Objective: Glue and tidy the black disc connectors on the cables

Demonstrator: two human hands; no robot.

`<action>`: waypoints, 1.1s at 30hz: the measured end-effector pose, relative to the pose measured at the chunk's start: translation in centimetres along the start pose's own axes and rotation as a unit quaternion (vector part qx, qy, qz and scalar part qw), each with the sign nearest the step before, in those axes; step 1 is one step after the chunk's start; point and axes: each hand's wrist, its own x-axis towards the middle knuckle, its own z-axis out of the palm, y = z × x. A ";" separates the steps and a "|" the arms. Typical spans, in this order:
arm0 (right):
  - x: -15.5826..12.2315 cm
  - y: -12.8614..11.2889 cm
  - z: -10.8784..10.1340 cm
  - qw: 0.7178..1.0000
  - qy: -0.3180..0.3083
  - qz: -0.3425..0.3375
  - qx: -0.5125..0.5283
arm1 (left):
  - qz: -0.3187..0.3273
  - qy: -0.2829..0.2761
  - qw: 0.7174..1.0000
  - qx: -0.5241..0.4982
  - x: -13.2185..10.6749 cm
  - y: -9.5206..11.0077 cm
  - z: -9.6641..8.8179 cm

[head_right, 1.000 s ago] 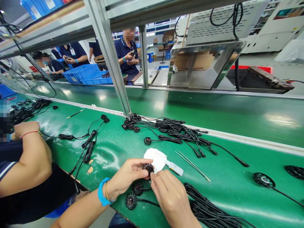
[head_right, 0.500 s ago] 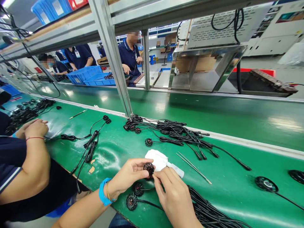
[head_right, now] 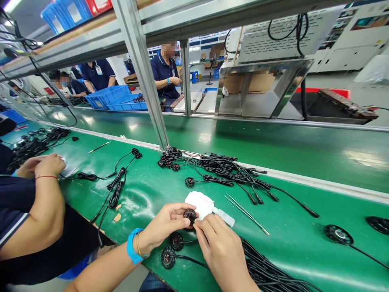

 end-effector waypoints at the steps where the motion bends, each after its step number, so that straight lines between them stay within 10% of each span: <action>1: 0.0 0.0 0.0 1.000 0.002 -0.002 -0.008 | 0.006 0.005 1.000 0.002 0.0 0.0 0.1; 17: 0.8 0.2 -0.7 0.932 -0.077 0.219 0.279 | 0.013 -0.041 0.997 -0.061 -0.5 0.0 0.1; 33: 0.3 1.4 -1.1 0.934 -0.132 0.202 0.263 | 0.004 -0.010 0.999 0.035 -0.7 0.7 0.1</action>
